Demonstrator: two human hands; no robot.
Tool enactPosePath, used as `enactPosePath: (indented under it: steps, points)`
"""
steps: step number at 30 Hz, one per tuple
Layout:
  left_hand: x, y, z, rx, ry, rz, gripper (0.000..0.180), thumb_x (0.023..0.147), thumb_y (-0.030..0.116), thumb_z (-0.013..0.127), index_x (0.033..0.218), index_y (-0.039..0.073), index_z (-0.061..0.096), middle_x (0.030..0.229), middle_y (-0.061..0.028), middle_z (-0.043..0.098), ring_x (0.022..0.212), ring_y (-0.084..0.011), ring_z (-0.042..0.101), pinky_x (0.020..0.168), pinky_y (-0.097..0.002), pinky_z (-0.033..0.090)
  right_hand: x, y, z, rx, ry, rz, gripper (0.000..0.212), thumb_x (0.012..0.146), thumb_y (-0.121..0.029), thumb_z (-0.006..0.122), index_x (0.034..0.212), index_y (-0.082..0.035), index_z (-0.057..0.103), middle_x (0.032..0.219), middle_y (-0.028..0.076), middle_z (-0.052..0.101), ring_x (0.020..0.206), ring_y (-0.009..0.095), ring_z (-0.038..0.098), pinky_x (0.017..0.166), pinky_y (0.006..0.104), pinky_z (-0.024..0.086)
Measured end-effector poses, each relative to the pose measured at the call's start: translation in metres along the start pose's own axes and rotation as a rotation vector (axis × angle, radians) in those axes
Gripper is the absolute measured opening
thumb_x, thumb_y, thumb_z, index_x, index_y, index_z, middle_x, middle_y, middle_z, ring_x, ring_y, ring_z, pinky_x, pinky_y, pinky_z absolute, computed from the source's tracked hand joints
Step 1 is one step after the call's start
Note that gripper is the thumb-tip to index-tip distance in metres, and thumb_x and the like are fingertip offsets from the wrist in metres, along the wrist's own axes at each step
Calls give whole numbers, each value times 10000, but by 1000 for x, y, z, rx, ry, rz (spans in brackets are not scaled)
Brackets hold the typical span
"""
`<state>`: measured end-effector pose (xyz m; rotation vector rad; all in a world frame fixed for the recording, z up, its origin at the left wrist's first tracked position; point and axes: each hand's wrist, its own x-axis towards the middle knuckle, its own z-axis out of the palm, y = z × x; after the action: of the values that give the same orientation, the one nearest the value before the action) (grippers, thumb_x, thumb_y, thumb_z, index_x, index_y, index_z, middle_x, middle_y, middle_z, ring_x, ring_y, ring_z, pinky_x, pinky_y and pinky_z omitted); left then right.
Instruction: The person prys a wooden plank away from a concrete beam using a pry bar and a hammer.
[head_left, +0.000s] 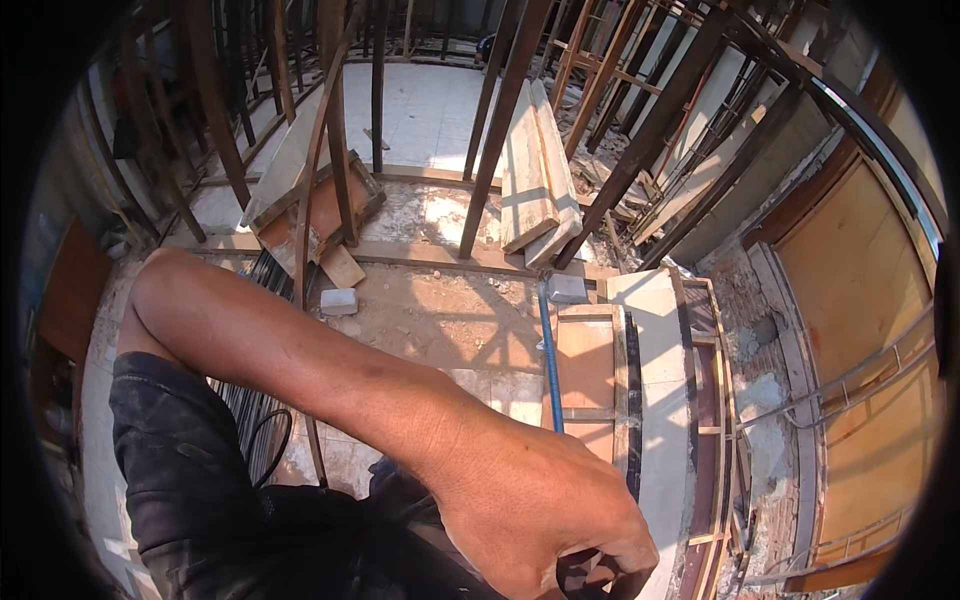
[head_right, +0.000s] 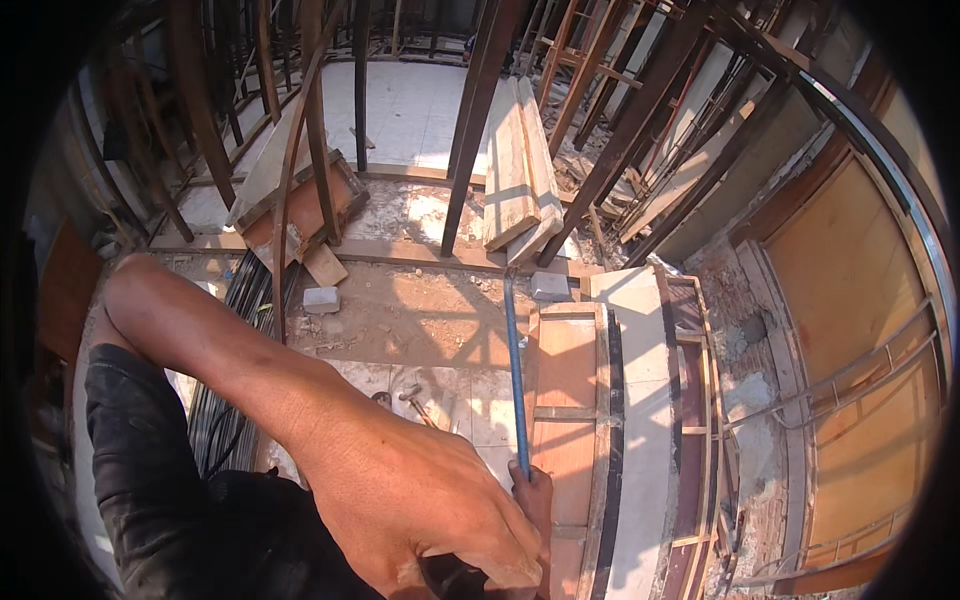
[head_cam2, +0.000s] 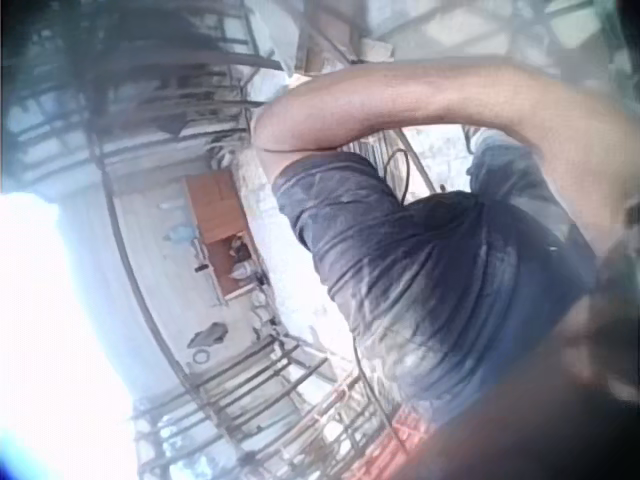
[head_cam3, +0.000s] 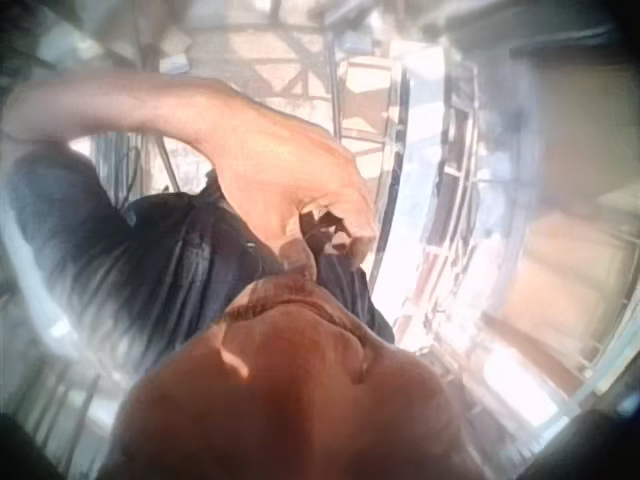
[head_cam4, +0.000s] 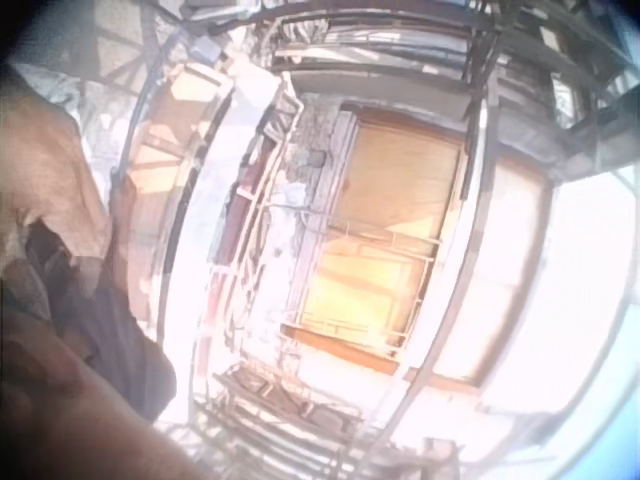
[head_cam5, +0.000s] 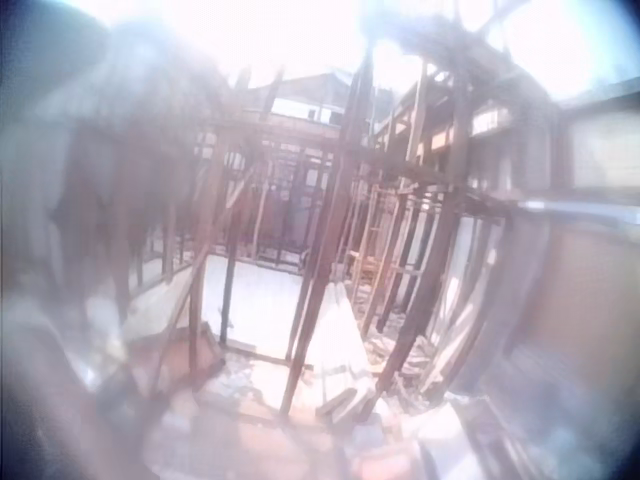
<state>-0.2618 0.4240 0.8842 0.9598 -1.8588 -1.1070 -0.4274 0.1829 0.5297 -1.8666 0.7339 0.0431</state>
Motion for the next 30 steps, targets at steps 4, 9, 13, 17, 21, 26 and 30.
enactPosePath:
  steps: [4,9,13,17,21,26,30]
  points:
    - [54,-17,25,-38,-248,198,408,939,338,732,1158,-3,679,925,-136,708,897,-267,698,840,-405,518,-24,-18,12,83,14,166,397,950,-350,722,715,-66,574,579,10,518,477,106,475,430,315,370]
    - [87,-21,25,87,-304,316,387,933,324,732,1145,4,684,919,-137,714,882,-266,699,826,-407,522,-39,22,22,143,49,207,382,952,-332,723,741,-45,585,587,9,515,490,99,459,440,308,358]
    - [99,-25,25,150,-299,365,370,928,312,732,1135,10,687,914,-138,718,870,-266,700,815,-408,526,-29,9,24,180,51,202,372,956,-333,719,759,-47,586,590,3,512,489,94,456,438,304,353]
    - [120,-28,45,165,-292,461,353,923,301,733,1125,15,691,909,-138,722,858,-265,702,803,-409,530,-35,9,15,182,80,237,362,961,-334,715,776,-50,587,593,-2,509,488,89,452,436,299,348]
    - [137,-17,64,226,-255,510,336,919,290,733,1115,20,694,904,-139,726,847,-265,703,792,-411,533,-35,-2,20,168,45,207,353,965,-334,711,794,-52,587,596,-7,506,487,84,449,433,294,343]
    - [139,-14,67,332,-210,607,315,913,275,734,1103,27,699,898,-140,732,832,-264,705,778,-413,538,-37,-5,9,121,59,189,341,971,-335,706,816,-55,588,600,-14,503,486,78,445,431,288,336]
    - [119,-14,51,466,-183,560,298,908,264,734,1093,32,703,893,-141,736,820,-264,706,767,-414,542,-36,-11,-3,114,59,160,332,975,-336,701,833,-57,589,604,-20,500,485,74,442,429,283,331]
